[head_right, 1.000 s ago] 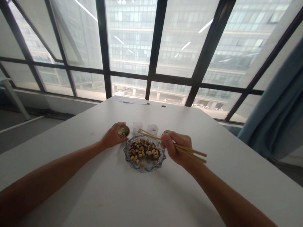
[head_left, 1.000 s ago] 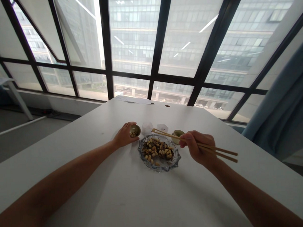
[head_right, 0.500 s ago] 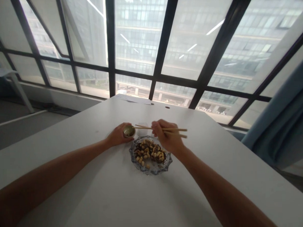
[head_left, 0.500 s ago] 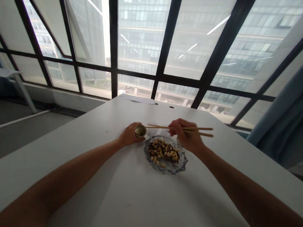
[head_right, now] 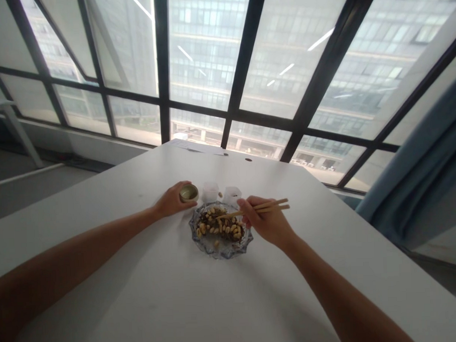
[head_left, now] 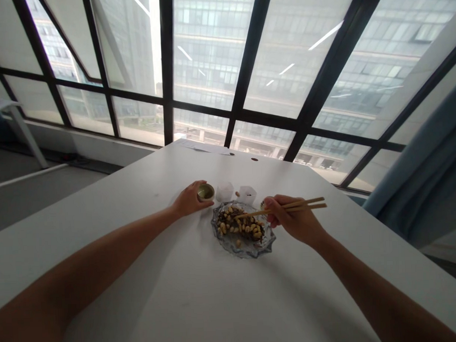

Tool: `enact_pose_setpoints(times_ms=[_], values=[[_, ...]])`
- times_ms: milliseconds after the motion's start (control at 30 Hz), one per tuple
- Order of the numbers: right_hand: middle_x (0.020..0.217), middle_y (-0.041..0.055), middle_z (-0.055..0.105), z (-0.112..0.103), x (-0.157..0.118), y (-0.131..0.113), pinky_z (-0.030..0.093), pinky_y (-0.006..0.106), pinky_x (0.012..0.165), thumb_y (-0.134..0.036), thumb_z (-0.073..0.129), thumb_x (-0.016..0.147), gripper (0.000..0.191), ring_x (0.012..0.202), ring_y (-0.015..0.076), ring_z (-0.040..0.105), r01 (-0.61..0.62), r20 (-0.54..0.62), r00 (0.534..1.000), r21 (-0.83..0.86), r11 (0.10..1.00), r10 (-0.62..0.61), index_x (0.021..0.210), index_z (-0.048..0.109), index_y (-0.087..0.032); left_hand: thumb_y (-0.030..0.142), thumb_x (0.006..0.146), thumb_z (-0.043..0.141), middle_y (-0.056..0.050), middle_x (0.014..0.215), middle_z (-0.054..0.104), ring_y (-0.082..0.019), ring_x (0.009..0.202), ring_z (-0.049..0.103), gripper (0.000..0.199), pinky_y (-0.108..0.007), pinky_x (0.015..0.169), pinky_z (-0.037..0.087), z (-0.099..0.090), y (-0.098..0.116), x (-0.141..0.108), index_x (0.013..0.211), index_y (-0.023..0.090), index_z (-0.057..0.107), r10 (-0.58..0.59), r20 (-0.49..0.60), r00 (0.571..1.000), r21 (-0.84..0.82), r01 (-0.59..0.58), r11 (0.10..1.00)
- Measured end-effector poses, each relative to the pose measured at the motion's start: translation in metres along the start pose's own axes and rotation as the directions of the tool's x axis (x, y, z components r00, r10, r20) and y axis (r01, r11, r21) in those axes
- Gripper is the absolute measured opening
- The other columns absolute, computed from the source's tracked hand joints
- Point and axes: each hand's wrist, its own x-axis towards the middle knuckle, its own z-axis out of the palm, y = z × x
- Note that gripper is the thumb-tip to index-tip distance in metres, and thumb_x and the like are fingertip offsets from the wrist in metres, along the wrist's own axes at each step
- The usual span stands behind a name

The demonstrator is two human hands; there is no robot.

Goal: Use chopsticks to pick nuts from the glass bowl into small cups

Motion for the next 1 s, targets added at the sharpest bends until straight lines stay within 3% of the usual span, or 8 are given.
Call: enact_pose_setpoints(times_ms=[133,233,533,800,1000], values=[[0.047,0.0035,0.062,-0.018,-0.001,0.002,0.046,0.022,0.032,-0.071,0.062,0.081,0.058,0.035,0.0132,0.057,-0.009,-0.173,0.985,0.062,0.998,0.019,0.063,0.068,-0.017,0.056,0.070,0.075,-0.017,0.126,0.064,-0.032,0.114,0.064,0.074,-0.045,0.102,0.050,0.000,0.000,0.000,0.128,0.014,0.055,-0.038,-0.003,0.999,0.005,0.038,0.999],[0.044,0.0038,0.061,-0.028,-0.003,0.001,0.044,0.021,0.029,-0.073,0.063,0.079,0.059,0.033,0.0133,0.056,-0.030,-0.237,0.971,0.052,0.998,0.042,0.061,0.068,-0.017,0.057,0.069,0.076,-0.016,0.126,0.065,-0.032,0.113,0.065,0.075,-0.045,0.101,0.051,0.000,0.001,0.001,0.127,0.014,0.055,-0.059,-0.008,0.998,0.003,0.059,0.998],[0.043,0.0038,0.061,-0.032,0.003,0.005,0.043,0.021,0.028,-0.074,0.066,0.075,0.060,0.031,0.0125,0.054,-0.027,-0.262,0.964,0.090,0.996,0.050,0.059,0.067,-0.017,0.056,0.069,0.076,-0.015,0.124,0.066,-0.032,0.112,0.065,0.074,-0.045,0.101,0.051,-0.001,0.001,0.001,0.127,0.015,0.056,-0.086,-0.009,0.996,-0.010,0.086,0.996],[0.042,0.0032,0.061,-0.035,0.016,0.009,0.042,0.021,0.028,-0.073,0.068,0.074,0.058,0.030,0.0127,0.054,0.011,-0.363,0.931,0.136,0.991,0.040,0.060,0.067,-0.017,0.056,0.070,0.076,-0.017,0.125,0.065,-0.033,0.115,0.064,0.074,-0.046,0.103,0.050,-0.002,0.001,0.001,0.127,0.013,0.056,-0.100,0.003,0.995,-0.018,0.100,0.995],[0.042,0.0034,0.061,-0.034,0.024,0.011,0.043,0.022,0.029,-0.074,0.065,0.076,0.059,0.031,0.0136,0.055,0.038,-0.355,0.935,0.160,0.986,0.022,0.058,0.064,-0.018,0.056,0.070,0.075,-0.015,0.122,0.066,-0.032,0.111,0.065,0.072,-0.046,0.100,0.051,0.000,0.000,0.001,0.127,0.016,0.056,-0.115,0.005,0.993,-0.023,0.115,0.993]])
